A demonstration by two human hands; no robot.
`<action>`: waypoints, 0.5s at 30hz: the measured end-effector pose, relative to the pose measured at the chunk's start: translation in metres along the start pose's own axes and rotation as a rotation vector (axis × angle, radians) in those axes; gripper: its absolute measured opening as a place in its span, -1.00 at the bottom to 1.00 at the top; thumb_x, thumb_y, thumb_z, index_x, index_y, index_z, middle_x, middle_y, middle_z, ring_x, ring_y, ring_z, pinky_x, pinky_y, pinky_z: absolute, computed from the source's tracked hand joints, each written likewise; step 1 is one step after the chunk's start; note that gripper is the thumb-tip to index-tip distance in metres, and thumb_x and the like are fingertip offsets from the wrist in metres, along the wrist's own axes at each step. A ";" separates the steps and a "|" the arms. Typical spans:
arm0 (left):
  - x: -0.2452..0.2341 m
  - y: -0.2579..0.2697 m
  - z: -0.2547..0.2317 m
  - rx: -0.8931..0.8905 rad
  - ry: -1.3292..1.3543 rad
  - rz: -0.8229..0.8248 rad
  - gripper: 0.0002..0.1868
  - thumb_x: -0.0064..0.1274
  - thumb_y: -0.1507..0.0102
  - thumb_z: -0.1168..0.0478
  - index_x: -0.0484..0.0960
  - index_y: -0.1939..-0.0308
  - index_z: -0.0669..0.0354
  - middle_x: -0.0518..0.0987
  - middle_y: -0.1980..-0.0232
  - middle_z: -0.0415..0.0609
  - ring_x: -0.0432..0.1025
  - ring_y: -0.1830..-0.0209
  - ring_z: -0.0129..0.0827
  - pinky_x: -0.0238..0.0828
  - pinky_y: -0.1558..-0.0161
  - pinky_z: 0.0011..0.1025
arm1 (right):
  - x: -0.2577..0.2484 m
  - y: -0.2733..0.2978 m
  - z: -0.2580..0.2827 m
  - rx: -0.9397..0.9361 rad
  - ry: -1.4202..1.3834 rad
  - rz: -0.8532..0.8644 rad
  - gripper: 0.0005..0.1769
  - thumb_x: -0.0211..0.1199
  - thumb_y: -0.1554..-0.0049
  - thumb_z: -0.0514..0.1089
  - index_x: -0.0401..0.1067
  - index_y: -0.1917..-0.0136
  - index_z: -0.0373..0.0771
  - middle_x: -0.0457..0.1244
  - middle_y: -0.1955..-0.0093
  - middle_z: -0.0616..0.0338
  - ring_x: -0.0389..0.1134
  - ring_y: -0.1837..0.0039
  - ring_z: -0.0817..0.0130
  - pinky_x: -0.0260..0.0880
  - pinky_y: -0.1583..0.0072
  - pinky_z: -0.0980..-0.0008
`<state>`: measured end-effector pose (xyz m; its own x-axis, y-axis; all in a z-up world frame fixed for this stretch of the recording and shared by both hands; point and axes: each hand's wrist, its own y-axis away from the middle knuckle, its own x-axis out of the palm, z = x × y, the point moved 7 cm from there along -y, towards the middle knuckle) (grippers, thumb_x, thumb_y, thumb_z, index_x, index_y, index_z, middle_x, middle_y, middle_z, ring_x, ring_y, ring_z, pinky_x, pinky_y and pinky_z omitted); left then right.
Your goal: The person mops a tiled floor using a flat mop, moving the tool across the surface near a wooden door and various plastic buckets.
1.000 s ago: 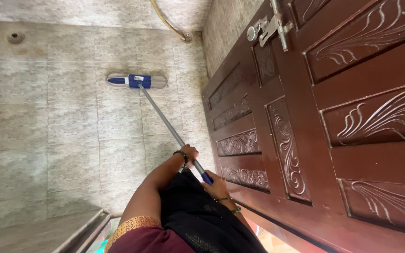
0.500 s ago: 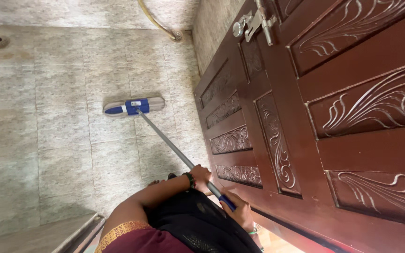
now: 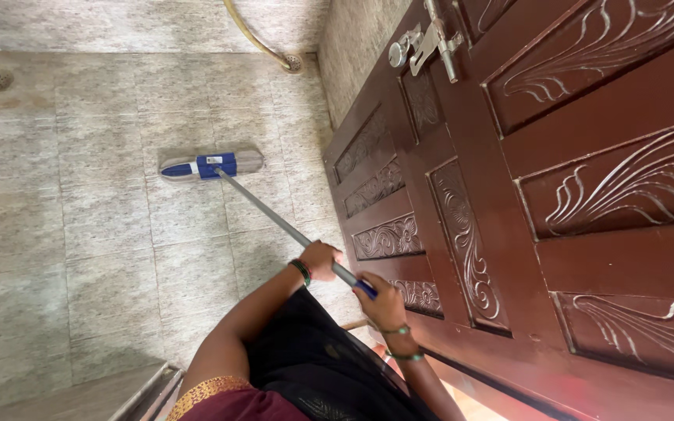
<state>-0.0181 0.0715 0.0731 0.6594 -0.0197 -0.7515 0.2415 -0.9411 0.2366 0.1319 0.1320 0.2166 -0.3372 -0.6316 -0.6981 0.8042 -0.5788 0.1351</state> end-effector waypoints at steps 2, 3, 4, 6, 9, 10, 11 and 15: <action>-0.020 0.001 0.019 -0.038 0.007 -0.039 -0.82 0.11 0.05 0.21 0.66 0.37 -0.10 0.67 0.32 -0.13 0.58 0.20 -0.19 0.48 0.02 -0.23 | 0.009 -0.017 0.020 -0.018 0.025 0.016 -0.66 0.45 -0.01 -0.06 0.57 -0.08 -0.10 0.46 0.09 0.07 0.54 0.10 0.15 0.54 0.05 0.25; -0.030 0.003 0.029 -0.038 0.004 -0.039 -0.82 0.11 0.05 0.21 0.66 0.37 -0.10 0.67 0.32 -0.13 0.58 0.20 -0.19 0.48 0.02 -0.23 | 0.016 -0.025 0.031 -0.038 0.047 0.036 -0.68 0.45 -0.03 -0.08 0.57 -0.07 -0.14 0.45 0.10 0.03 0.52 0.06 0.05 0.51 0.02 0.20; -0.043 0.007 0.038 -0.019 0.018 -0.102 -0.83 0.15 0.06 0.19 0.66 0.37 -0.08 0.66 0.32 -0.11 0.57 0.21 -0.17 0.49 0.05 -0.22 | 0.022 -0.030 0.040 -0.039 0.044 0.034 -0.68 0.45 -0.03 -0.08 0.57 -0.07 -0.14 0.45 0.10 0.03 0.52 0.06 0.05 0.51 0.02 0.20; -0.057 0.017 0.056 -0.005 0.027 -0.166 -0.82 0.19 0.07 0.16 0.65 0.38 -0.06 0.65 0.32 -0.10 0.56 0.21 -0.14 0.51 0.09 -0.21 | 0.030 -0.037 0.064 -0.159 -0.001 -0.055 -0.66 0.44 -0.01 -0.12 0.55 -0.08 -0.17 0.43 0.01 -0.02 0.48 0.00 -0.06 0.49 -0.02 0.13; -0.071 0.022 0.076 0.071 0.016 -0.313 -0.88 0.17 0.06 0.18 0.66 0.45 -0.02 0.66 0.33 -0.09 0.56 0.20 -0.12 0.48 0.07 -0.19 | 0.049 -0.043 0.077 -0.198 0.011 0.004 -0.69 0.41 -0.05 -0.15 0.55 -0.09 -0.17 0.42 0.01 -0.04 0.47 -0.03 -0.08 0.48 -0.05 0.12; -0.071 0.017 0.086 0.054 -0.030 -0.306 -0.90 0.18 0.02 0.14 0.67 0.43 -0.03 0.65 0.32 -0.06 0.55 0.19 -0.11 0.48 0.04 -0.19 | 0.054 -0.048 0.077 -0.197 0.007 0.010 -0.69 0.41 -0.05 -0.15 0.55 -0.09 -0.17 0.42 0.01 -0.04 0.47 -0.03 -0.08 0.48 -0.05 0.12; -0.062 0.018 0.092 0.031 -0.064 -0.289 -0.90 0.19 -0.02 0.11 0.67 0.42 -0.04 0.65 0.31 -0.03 0.55 0.18 -0.10 0.48 0.02 -0.19 | 0.056 -0.049 0.077 -0.236 -0.013 -0.031 -0.65 0.43 -0.03 -0.15 0.54 -0.10 -0.17 0.42 -0.01 -0.05 0.47 -0.03 -0.07 0.50 -0.06 0.13; -0.047 0.017 0.095 0.057 0.001 -0.380 -0.82 0.22 0.08 0.12 0.64 0.44 0.03 0.65 0.32 -0.01 0.52 0.18 -0.03 0.42 0.02 -0.15 | 0.064 -0.043 0.055 -0.187 0.011 0.027 -0.56 0.48 0.03 -0.15 0.53 -0.14 -0.17 0.41 -0.03 -0.07 0.47 -0.03 -0.08 0.49 -0.05 0.13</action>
<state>-0.1130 0.0240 0.0538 0.5312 0.3344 -0.7785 0.4289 -0.8985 -0.0933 0.0490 0.0883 0.2050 -0.3100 -0.6392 -0.7038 0.8900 -0.4555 0.0217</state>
